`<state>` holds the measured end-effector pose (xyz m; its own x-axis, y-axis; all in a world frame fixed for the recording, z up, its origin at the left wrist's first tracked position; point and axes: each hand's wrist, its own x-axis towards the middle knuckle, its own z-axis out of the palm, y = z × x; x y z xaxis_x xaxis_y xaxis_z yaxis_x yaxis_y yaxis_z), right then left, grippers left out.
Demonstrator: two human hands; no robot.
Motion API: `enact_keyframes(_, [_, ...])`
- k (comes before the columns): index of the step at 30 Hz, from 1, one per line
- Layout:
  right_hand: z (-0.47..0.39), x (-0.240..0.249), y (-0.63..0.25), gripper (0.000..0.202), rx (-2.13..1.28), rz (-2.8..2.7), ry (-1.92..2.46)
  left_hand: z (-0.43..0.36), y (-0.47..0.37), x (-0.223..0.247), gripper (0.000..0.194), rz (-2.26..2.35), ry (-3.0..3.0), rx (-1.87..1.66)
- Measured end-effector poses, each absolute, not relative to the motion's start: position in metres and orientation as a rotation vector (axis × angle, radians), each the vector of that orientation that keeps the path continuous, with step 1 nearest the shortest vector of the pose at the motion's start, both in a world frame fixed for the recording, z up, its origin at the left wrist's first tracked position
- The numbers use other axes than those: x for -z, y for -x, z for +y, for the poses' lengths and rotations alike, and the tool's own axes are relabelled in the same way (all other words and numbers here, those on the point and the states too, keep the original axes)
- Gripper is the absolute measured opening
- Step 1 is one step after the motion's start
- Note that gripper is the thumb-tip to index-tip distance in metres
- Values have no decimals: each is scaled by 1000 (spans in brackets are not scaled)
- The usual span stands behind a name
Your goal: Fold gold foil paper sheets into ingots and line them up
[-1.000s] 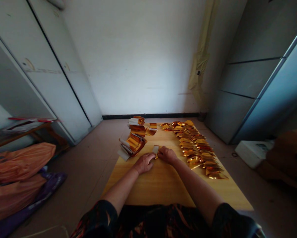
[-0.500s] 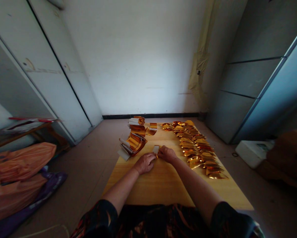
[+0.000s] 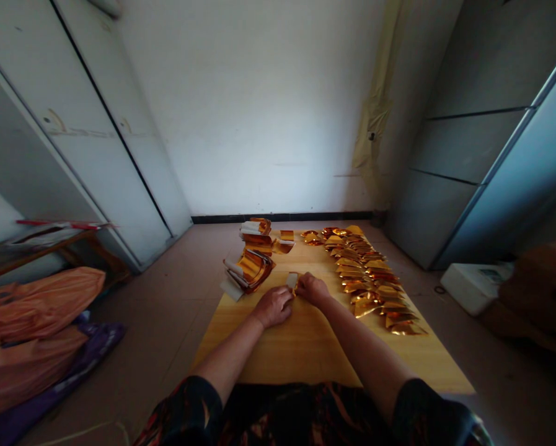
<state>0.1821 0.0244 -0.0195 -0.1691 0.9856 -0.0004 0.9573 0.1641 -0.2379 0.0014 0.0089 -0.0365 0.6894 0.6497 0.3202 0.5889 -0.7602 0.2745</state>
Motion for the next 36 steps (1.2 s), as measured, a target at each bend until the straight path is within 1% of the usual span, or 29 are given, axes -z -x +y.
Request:
enact_keyframes(5, [24, 21, -187, 17, -392, -2199, 1811, 8, -6, 35, 16, 1058, -2757, -601])
enact_keyframes(9, [23, 22, -186, 16, -422, -2137, 1832, 11, -8, 38, 10, 1119, -2743, -597])
enact_keyframes(13, [27, 25, -186, 17, -450, -2105, 1816, 14, -13, 42, 13, 1209, -2715, -624])
enact_keyframes(17, [34, 29, -192, 20, -512, -2114, 1776, 15, -18, 41, 12, 1321, -2689, -617])
enact_keyframes(24, [38, 32, -195, 23, -406, -2160, 1773, 14, -25, 36, 14, 1440, -2668, -627])
enact_keyframes(30, [38, 32, -194, 24, -410, -2178, 1801, 11, -28, 34, 16, 1457, -2685, -605])
enact_keyframes(36, [21, 12, -198, 25, -199, -2398, 1805, 14, -25, 33, 20, 1467, -2670, -559])
